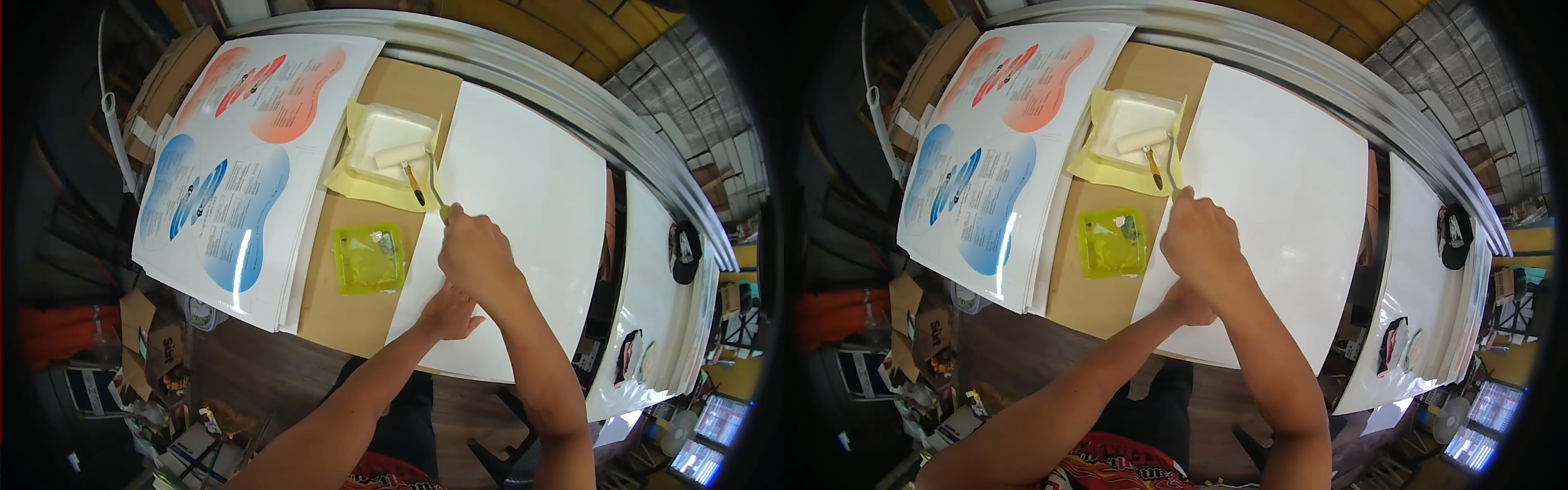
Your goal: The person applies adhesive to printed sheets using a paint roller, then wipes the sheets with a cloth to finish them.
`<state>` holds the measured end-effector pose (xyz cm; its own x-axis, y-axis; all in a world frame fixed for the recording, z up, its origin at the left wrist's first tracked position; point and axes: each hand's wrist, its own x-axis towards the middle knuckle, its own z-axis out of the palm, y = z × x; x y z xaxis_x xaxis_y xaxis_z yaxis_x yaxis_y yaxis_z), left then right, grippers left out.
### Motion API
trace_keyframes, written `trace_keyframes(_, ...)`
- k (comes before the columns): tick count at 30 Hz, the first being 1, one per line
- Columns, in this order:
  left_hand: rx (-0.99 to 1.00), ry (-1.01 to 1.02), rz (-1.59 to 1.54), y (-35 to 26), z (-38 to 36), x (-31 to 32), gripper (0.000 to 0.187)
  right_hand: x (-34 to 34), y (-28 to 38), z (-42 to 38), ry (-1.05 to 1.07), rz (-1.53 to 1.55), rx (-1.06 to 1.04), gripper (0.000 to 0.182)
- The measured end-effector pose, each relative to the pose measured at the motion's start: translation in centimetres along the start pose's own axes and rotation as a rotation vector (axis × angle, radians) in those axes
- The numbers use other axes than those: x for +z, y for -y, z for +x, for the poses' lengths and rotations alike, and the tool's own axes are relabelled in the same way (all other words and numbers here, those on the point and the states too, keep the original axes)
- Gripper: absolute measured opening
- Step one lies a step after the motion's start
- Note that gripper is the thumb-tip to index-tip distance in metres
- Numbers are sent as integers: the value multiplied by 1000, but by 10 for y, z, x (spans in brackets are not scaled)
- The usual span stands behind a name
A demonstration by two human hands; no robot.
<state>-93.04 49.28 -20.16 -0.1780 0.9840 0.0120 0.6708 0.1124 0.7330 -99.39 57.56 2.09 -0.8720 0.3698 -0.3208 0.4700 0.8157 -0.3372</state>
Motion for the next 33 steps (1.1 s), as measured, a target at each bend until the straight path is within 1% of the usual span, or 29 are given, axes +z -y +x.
trace_keyframes(1,-2,21,-7,4,0,4,71,1,3,7,-12,-10,-17,25)
trace_keyframes(4,60,-104,178,-3,-2,-5,70,3,10,25,-41,10,-25,18)
trace_keyframes(7,77,-165,284,-5,-2,-7,70,2,16,34,-30,20,-5,17)
trace_keyframes(10,60,-114,226,-3,-1,-6,71,-8,21,27,37,0,-8,18)
trace_keyframes(13,-21,-26,-5,-3,-2,-4,71,-18,20,3,82,-48,-6,21)
trace_keyframes(16,-45,-38,-82,-7,-2,-9,67,-19,13,-9,102,-15,27,25)
trace_keyframes(19,-58,-43,-114,-10,-3,-15,62,5,3,-7,-6,21,11,35)
trace_keyframes(22,57,-231,-82,-3,-4,-2,58,24,-1,-7,-2,-4,1,46)
trace_keyframes(23,27,-206,-109,-3,-4,-3,58,20,1,-15,22,9,15,54)
trace_keyframes(26,-69,-132,-201,-3,-6,-6,55,15,-1,-31,15,33,14,55)
trace_keyframes(28,-118,-81,-263,-8,-2,-9,54,16,-1,-25,-3,25,10,55)
trace_keyframes(31,25,-221,-15,-11,-4,-12,54,16,2,-9,-20,22,-11,57)
trace_keyframes(33,49,-295,-61,-12,-4,-15,52,11,6,-9,-8,25,-3,58)
